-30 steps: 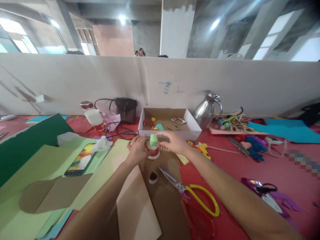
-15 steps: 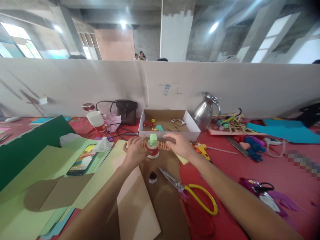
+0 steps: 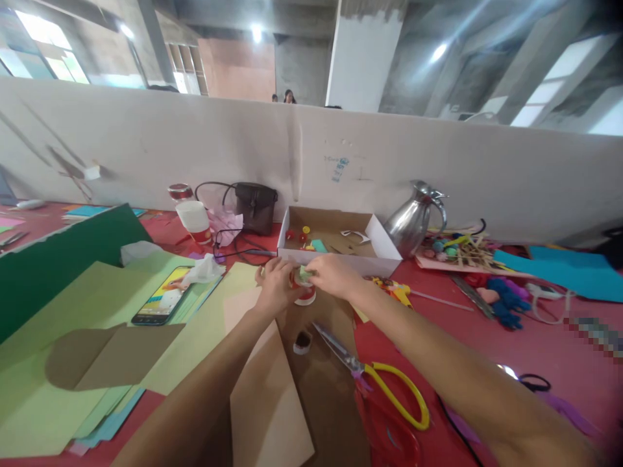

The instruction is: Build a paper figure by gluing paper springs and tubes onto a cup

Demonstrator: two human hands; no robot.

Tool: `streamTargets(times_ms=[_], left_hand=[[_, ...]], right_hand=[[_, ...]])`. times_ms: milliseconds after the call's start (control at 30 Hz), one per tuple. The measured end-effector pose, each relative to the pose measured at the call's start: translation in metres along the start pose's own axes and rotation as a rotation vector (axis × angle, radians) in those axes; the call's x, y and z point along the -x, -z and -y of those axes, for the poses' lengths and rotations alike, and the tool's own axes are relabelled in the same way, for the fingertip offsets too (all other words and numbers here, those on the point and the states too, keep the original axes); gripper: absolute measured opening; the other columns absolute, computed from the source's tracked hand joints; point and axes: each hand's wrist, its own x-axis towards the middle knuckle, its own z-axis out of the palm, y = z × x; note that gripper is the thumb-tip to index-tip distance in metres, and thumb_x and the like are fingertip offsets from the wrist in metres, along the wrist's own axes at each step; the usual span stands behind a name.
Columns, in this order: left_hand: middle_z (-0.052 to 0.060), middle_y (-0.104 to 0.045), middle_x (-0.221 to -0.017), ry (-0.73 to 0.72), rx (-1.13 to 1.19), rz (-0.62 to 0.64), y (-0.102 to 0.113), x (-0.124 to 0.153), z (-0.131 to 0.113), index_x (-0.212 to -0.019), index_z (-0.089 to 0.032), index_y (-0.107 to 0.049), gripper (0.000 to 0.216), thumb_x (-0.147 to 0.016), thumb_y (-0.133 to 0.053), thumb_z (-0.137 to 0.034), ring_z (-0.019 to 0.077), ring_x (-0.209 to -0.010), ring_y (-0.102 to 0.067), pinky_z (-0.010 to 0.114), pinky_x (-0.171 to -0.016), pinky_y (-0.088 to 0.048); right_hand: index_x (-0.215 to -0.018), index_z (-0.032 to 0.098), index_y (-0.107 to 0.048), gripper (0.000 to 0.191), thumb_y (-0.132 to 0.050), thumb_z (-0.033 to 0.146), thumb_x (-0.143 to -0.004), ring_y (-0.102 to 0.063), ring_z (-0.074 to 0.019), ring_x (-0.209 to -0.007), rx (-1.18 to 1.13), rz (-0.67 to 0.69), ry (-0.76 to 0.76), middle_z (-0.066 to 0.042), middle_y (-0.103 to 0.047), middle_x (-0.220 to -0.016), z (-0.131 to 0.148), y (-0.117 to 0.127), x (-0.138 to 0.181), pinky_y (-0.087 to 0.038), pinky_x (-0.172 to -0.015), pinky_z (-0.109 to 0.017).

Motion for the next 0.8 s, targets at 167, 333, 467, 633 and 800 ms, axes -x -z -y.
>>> streamTargets(times_ms=[167, 333, 467, 633, 800], left_hand=[[0.007, -0.069, -0.111, -0.054, 0.002, -0.004, -0.005, -0.003, 0.006, -0.102, -0.023, -0.068, 0.046, -0.060, -0.079, -0.036, 0.0370, -0.127, -0.043, 0.051, -0.107, -0.026], [0.007, -0.068, -0.111, -0.080, -0.008, 0.006, -0.002, -0.003, 0.005, -0.102, -0.023, -0.066, 0.043, -0.062, -0.077, -0.035, 0.0372, -0.127, -0.044, 0.053, -0.107, -0.025], [0.006, -0.068, -0.111, -0.074, -0.019, 0.012, -0.001, -0.001, 0.003, -0.102, -0.024, -0.065, 0.044, -0.062, -0.078, -0.037, 0.0370, -0.127, -0.043, 0.052, -0.107, -0.024], [0.006, -0.068, -0.111, -0.047, -0.033, 0.015, -0.001, 0.001, 0.001, -0.103, -0.024, -0.064, 0.045, -0.063, -0.078, -0.040, 0.0371, -0.128, -0.042, 0.055, -0.108, -0.019], [0.008, -0.067, -0.113, -0.051, -0.028, 0.024, 0.001, 0.001, -0.001, -0.104, -0.023, -0.064, 0.044, -0.066, -0.076, -0.041, 0.0374, -0.127, -0.043, 0.056, -0.107, -0.018]], right_hand=[[-0.090, 0.015, -0.071, 0.013, -0.063, 0.021, -0.081, -0.068, -0.0256, -0.084, 0.100, 0.058, -0.043, -0.012, -0.074, -0.089, 0.008, 0.007, -0.008, -0.042, -0.066, -0.028], [-0.092, 0.014, -0.069, 0.016, -0.059, 0.023, -0.083, -0.068, -0.0259, -0.087, 0.145, 0.058, -0.049, -0.013, -0.074, -0.092, 0.014, 0.008, -0.006, -0.042, -0.071, -0.029], [-0.091, 0.015, -0.068, 0.016, -0.056, 0.023, -0.085, -0.067, -0.0254, -0.089, 0.135, 0.035, -0.059, -0.013, -0.074, -0.095, 0.013, 0.003, -0.003, -0.042, -0.074, -0.030], [-0.087, 0.017, -0.071, 0.015, -0.058, 0.023, -0.081, -0.067, -0.0242, -0.085, 0.051, -0.003, -0.092, -0.010, -0.074, -0.090, 0.006, 0.001, -0.005, -0.040, -0.068, -0.029], [-0.084, 0.020, -0.074, 0.017, -0.061, 0.019, -0.074, -0.066, -0.0189, -0.074, -0.203, -0.087, -0.205, -0.004, -0.075, -0.079, -0.009, -0.001, -0.011, -0.041, -0.066, -0.026]])
